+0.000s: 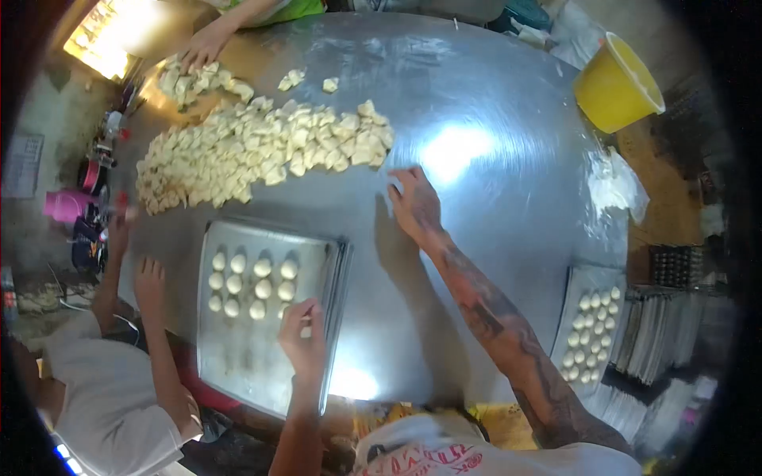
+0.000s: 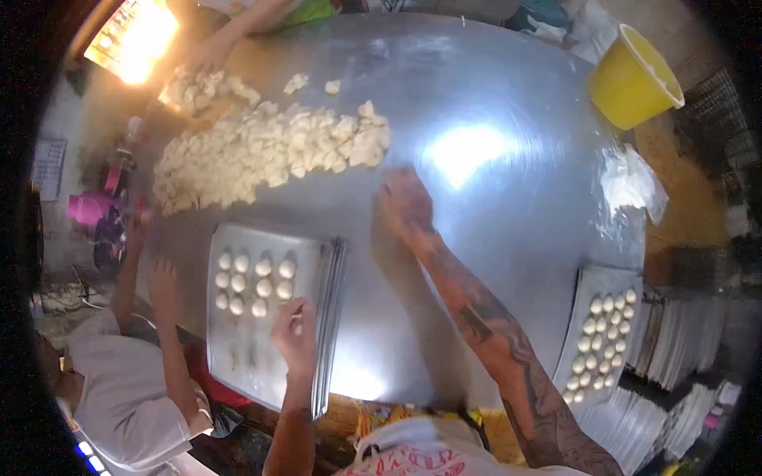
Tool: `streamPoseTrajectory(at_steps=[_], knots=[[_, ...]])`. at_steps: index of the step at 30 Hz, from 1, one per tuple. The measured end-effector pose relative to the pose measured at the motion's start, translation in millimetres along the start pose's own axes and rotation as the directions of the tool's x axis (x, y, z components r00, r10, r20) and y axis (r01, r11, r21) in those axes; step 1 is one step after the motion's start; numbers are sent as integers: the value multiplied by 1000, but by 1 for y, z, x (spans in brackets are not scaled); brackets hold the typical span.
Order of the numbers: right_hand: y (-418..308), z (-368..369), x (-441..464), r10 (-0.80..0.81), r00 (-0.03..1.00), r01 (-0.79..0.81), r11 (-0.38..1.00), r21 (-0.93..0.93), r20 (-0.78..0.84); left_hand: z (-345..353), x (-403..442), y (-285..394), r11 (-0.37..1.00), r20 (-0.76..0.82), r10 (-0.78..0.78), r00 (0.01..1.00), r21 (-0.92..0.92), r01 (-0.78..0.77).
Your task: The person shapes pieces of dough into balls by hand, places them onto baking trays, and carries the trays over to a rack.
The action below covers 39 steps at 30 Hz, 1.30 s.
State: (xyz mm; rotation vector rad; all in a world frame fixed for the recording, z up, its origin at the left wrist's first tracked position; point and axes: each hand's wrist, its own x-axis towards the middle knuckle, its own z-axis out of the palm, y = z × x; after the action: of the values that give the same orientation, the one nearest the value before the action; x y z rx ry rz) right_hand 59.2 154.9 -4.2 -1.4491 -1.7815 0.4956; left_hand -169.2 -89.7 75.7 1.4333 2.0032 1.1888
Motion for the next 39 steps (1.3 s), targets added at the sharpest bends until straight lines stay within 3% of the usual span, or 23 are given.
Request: streamPoseTrajectory(at_steps=[4,7,9,11,13,15,17,18,19,20,21,22,23,24,25,26,28,29,31,33,35,38,39], knots=[[42,45,98,-228,959,205,968,-143,-169,125,95,46,997,32,50,998,-54,-48],[62,36,129,168,947,-237,941,242,274,195,172,60,969,13,189,982,158,-188],[73,37,121,-45,997,29,976,217,70,237,214,56,958,75,184,980,208,-196],[68,36,125,-40,999,38,997,64,29,260,243,57,911,178,97,979,380,-160],[66,21,137,39,916,-95,988,122,400,271,260,51,908,113,229,967,333,-254],[69,18,135,95,942,-153,975,163,321,260,273,49,949,244,132,961,249,-194],[73,2,132,317,814,-548,696,464,486,241,275,70,976,353,-68,933,219,-12],[75,-13,112,384,764,-645,473,600,519,227,256,86,992,362,-5,932,120,-42],[87,-19,81,438,777,-620,410,669,451,210,227,105,997,363,59,930,17,-70],[106,-22,41,489,784,-579,354,734,383,199,196,91,990,286,69,956,96,-100],[129,-35,-11,432,865,-473,533,701,256,194,159,60,987,235,153,960,-89,-136],[120,-67,-57,526,812,-504,410,760,255,186,115,35,947,171,228,959,-267,-177],[108,-103,-99,524,825,-529,579,620,214,160,66,44,975,295,22,955,-219,46],[94,-141,-141,521,836,-538,715,446,173,145,16,7,837,393,-251,885,-370,402],[85,-168,-191,477,875,-484,847,221,88,135,-36,-8,824,263,-293,919,-418,382],[56,-201,-236,513,851,-516,856,0,110,119,-86,-53,935,212,-188,959,-260,241],[23,-241,-349,434,896,-422,898,-123,95,60,-162,-38,988,205,44,978,137,-73],[15,-252,-405,430,897,-405,893,-198,103,37,-198,-53,949,332,127,935,233,-212],[10,-278,-478,149,942,-12,912,-411,302,3,-229,-69,822,569,209,796,338,-457],[3,-279,-470,218,892,17,859,-511,397,0,-215,-76,731,643,295,707,324,-600],[0,-254,-417,46,995,11,840,-542,92,31,-168,-64,731,586,316,746,351,-585],[22,-209,-372,90,995,-98,867,-489,-40,89,-124,-40,795,288,384,877,380,-473],[39,-199,-390,35,999,-48,914,-403,-40,84,-134,-48,799,311,361,879,383,-464]])
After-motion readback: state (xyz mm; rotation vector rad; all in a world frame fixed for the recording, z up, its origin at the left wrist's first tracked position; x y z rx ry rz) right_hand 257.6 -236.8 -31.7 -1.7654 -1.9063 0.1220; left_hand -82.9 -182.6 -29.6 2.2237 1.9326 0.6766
